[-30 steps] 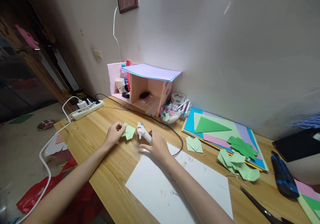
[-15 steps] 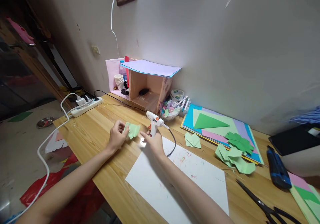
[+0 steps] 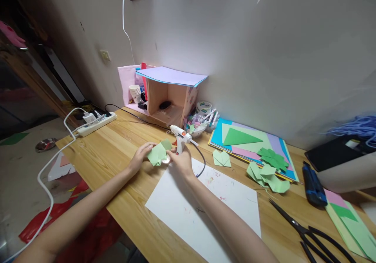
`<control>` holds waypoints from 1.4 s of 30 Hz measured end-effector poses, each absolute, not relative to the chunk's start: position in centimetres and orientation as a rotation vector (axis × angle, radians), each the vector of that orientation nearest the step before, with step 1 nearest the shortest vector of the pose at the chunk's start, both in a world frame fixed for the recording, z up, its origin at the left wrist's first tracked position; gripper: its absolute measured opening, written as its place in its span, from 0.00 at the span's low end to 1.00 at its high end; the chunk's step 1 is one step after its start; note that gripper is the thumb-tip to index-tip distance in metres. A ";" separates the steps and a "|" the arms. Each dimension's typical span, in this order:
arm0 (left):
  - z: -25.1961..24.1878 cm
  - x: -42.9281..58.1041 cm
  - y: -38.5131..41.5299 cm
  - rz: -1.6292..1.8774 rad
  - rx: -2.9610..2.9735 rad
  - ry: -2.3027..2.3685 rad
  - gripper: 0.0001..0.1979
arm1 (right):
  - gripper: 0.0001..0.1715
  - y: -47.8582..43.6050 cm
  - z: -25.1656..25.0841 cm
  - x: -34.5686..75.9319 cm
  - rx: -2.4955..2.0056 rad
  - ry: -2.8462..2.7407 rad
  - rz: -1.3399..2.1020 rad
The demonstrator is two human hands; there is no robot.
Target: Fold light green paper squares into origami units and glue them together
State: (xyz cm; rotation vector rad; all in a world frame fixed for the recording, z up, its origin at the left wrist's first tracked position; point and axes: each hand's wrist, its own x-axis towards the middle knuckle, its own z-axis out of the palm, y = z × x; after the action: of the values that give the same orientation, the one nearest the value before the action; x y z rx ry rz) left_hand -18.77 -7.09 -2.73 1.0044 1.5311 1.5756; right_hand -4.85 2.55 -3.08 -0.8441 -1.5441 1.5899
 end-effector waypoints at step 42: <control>-4.9 -22.6 -6.6 1.533 0.852 2.098 0.08 | 0.20 1.0 -3.4 -3.5 -0.768 -2.093 1.283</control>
State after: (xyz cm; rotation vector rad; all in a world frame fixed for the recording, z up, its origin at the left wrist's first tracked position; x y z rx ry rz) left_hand -22.57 -6.60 -4.87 0.8523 2.0981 1.5333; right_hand -3.53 0.99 -3.44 -0.7683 -2.0927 1.2829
